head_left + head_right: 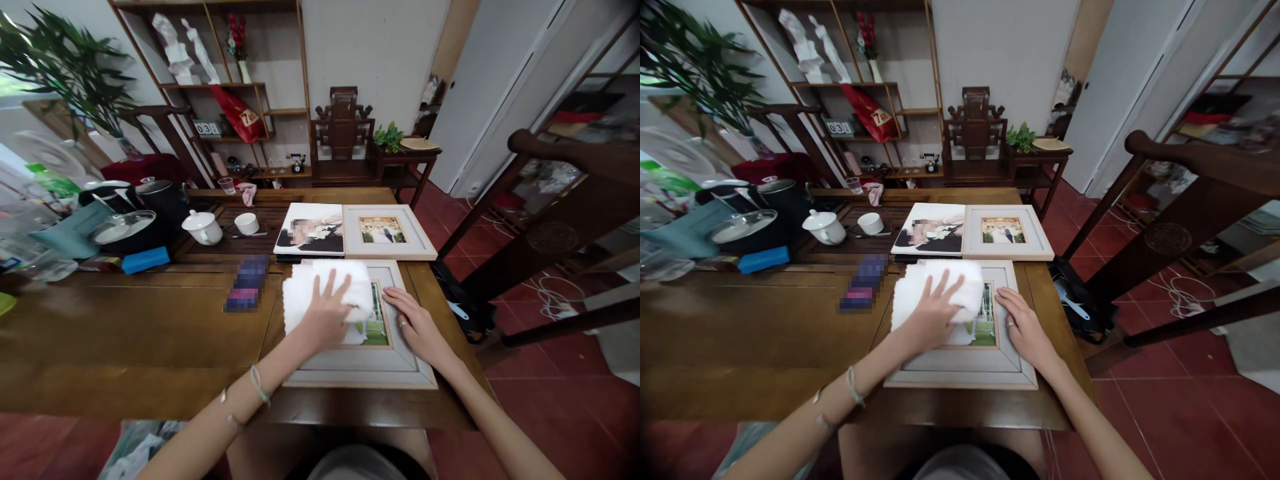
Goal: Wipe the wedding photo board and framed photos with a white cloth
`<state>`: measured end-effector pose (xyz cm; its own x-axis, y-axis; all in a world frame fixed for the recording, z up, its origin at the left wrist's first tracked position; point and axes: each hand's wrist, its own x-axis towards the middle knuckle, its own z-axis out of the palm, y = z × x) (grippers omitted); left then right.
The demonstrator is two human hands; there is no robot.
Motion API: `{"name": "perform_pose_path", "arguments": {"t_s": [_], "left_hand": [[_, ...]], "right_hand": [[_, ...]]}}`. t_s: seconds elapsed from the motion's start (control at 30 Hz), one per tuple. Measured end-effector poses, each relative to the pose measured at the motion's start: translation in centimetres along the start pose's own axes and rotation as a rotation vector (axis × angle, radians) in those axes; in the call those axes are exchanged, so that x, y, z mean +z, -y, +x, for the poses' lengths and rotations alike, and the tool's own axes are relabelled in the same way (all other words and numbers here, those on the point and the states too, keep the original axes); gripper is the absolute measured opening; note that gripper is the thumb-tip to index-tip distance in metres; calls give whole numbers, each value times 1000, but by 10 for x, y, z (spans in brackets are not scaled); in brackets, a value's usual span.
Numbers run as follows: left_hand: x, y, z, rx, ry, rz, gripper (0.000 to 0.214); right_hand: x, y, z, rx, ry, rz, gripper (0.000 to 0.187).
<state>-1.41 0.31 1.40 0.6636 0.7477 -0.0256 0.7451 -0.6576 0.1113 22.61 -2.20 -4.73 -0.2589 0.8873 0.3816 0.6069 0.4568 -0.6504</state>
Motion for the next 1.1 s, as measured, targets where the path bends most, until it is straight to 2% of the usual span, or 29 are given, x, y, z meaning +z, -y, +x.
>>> {"name": "perform_pose_path", "arguments": {"t_s": [0.17, 0.23, 0.3, 0.37, 0.43, 0.6, 0.7, 0.77, 0.83, 0.93, 1.0, 1.1], "left_hand": [[-14, -56, -74, 77, 240, -145, 31], [-14, -64, -95, 73, 269, -167, 28], [-9, -60, -104, 50, 212, -174, 25], [-1, -48, -99, -3, 101, -156, 26], [6, -31, -84, -88, -3, -101, 30], [11, 8, -18, -264, -195, 50, 34], [9, 18, 18, -278, -210, 79, 38], [8, 13, 27, -220, -156, 80, 36], [7, -1, 21, -124, -88, 52, 34], [-1, -33, -12, 16, 46, -35, 31], [-9, -54, -40, 59, 142, -93, 32], [-19, -76, -70, 79, 198, -136, 34]], "right_hand": [[0, 1, 0, 2, 1, -5, 55], [-1, 1, 0, -3, 1, -2, 55], [-1, -1, -1, -9, 11, -3, 55], [-1, -3, -1, -16, 27, -4, 55], [-1, -5, -1, -30, 36, -1, 55], [-2, -8, -1, -66, 41, -6, 58], [-2, -7, -1, -67, 45, -4, 58], [-2, -7, 0, -60, 40, 0, 57], [-1, -6, 0, -47, 28, -2, 56], [1, -4, 1, -20, 1, -9, 53], [2, -3, 1, -5, -14, -4, 52], [1, 0, 2, 3, -33, 18, 51]]}}
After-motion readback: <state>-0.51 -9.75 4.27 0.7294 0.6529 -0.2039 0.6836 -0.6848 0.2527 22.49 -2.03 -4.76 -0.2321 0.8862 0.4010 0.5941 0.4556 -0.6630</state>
